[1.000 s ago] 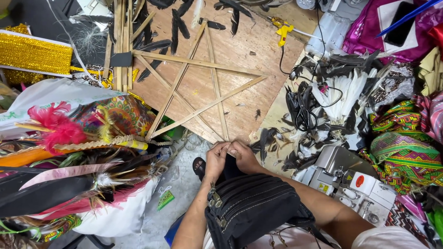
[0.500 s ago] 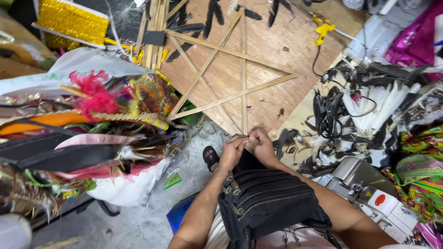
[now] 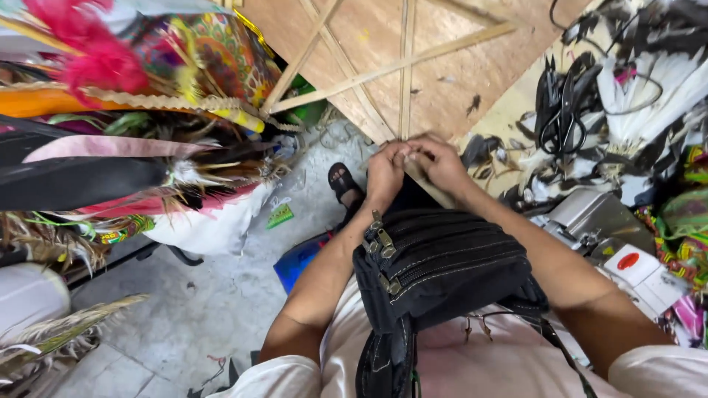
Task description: Assembling a star-shaped wooden frame by tying the intersections of wooden strips with string.
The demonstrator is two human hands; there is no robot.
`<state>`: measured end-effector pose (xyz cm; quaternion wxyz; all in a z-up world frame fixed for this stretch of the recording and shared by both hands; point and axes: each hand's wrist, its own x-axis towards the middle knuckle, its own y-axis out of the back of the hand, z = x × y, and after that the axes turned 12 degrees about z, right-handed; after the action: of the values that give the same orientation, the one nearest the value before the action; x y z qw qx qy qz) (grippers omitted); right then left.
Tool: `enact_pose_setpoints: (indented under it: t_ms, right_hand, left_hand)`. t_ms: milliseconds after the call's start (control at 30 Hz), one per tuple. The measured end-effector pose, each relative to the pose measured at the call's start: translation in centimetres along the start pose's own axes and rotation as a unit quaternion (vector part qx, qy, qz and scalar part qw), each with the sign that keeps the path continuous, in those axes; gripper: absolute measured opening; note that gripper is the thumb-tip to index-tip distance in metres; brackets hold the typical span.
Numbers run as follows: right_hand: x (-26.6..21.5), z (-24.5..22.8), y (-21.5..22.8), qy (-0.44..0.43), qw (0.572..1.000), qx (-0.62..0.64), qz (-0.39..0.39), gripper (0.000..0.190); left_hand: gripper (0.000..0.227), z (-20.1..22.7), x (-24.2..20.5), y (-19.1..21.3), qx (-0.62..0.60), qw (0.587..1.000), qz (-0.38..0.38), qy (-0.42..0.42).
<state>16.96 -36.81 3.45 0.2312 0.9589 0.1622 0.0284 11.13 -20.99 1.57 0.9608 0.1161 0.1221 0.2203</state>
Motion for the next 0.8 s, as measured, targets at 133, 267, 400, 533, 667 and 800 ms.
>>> enact_pose_setpoints:
  t_ms: [133, 267, 400, 533, 667, 800]
  right_hand:
    - [0.3, 0.6, 0.0, -0.027, 0.999, 0.034, 0.005, 0.021]
    - [0.9, 2.4, -0.4, -0.038, 0.998, 0.054, 0.0, 0.016]
    - [1.2, 1.4, 0.6, 0.004, 0.999, 0.041, -0.021, 0.009]
    - [1.0, 2.6, 0.1, 0.055, 0.998, 0.019, -0.019, 0.005]
    - [0.5, 0.7, -0.3, 0.165, 0.983, -0.079, 0.032, 0.007]
    - [0.4, -0.1, -0.5, 0.303, 0.935, -0.183, 0.033, 0.008]
  left_hand:
    - [0.014, -1.5, 0.4, -0.7, 0.006, 0.999, 0.003, 0.039]
    - [0.01, -5.9, 1.6, -1.9, -0.014, 0.992, 0.006, 0.124]
    - [0.009, -5.6, 2.6, -1.7, -0.021, 0.986, -0.026, 0.165]
    - [0.011, -4.9, 3.6, -1.5, 0.017, 0.984, -0.058, 0.166]
    - [0.01, -5.5, 5.0, -1.4, 0.071, 0.981, -0.106, 0.148]
    - [0.011, -4.4, 6.0, -0.7, 0.071, 0.975, -0.151, 0.146]
